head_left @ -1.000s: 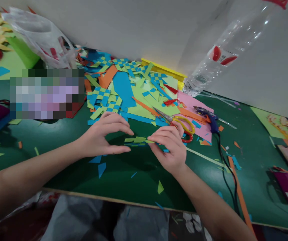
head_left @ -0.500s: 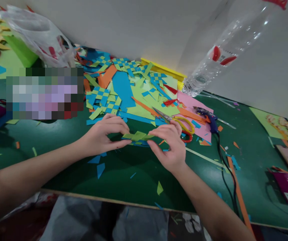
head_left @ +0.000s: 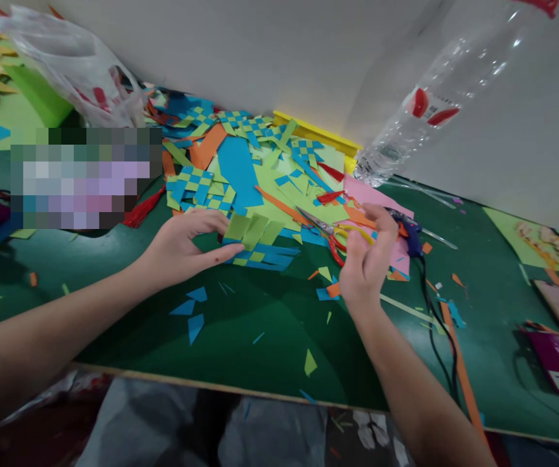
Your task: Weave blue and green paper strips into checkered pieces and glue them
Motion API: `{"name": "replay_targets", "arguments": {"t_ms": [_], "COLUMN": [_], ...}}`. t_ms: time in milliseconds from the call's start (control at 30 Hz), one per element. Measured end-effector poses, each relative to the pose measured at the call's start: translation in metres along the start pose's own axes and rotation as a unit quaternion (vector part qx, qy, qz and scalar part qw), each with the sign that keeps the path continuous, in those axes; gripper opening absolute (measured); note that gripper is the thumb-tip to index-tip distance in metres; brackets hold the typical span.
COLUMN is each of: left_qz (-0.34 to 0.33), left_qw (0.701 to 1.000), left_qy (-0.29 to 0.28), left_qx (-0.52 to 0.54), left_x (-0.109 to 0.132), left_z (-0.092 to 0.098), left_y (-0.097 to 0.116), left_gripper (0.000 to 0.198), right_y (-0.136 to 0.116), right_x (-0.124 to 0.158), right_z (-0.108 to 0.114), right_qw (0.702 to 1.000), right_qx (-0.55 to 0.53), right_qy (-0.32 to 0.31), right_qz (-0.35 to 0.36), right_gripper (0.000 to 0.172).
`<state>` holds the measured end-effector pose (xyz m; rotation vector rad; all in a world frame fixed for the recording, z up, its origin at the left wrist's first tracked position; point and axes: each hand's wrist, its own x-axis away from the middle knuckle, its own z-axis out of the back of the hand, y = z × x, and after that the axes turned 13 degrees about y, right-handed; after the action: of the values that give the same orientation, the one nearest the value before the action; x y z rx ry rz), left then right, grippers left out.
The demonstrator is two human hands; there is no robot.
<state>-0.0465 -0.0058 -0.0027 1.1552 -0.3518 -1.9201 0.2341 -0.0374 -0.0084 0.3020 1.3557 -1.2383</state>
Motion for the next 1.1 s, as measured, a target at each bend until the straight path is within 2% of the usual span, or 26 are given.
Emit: {"name": "replay_targets", "arguments": {"t_ms": [133,233,433,600,733,933,1000,1100], "left_qz": [0.036,0.052,0.077,0.095,0.108,0.114,0.120,0.120], "left_qw": [0.999,0.998,0.995,0.991,0.989,0.986,0.984,0.983], "left_qy": [0.019,0.025,0.054,0.091,0.104,0.124,0.131,0.131], "left_qx": [-0.020,-0.025,-0.032,-0.026,-0.015,0.004,0.007,0.040], "left_x": [0.001,0.001,-0.001,-0.006,-0.007,-0.006,-0.006,-0.008], "left_z": [-0.002,-0.002,0.004,0.012,0.015,0.015,0.015,0.015], "left_y": [-0.001,-0.001,-0.002,0.000,0.003,0.004,0.004,0.002], "left_gripper": [0.023,0.024,0.025,0.024,0.026,0.021,0.020,0.019], "right_y": [0.013,0.010,-0.005,-0.003,-0.003,-0.002,-0.001,0.001], "right_x": [0.001,-0.001,0.001,0.009,0.014,0.018,0.018,0.017], "right_z": [-0.002,-0.002,-0.002,-0.007,-0.010,-0.011,-0.011,-0.011], "right_qw": [0.995,0.996,0.992,0.959,0.937,0.942,0.943,0.945], "right_qx": [-0.060,-0.059,0.011,0.057,0.062,0.030,0.026,0.030], "right_qy": [0.061,0.051,-0.082,-0.240,-0.304,-0.282,-0.269,-0.250], "right_qz": [-0.054,-0.036,0.090,0.137,0.163,0.180,0.194,0.207], "right_gripper": [0.040,0.039,0.030,0.054,0.064,0.059,0.048,0.023]}}
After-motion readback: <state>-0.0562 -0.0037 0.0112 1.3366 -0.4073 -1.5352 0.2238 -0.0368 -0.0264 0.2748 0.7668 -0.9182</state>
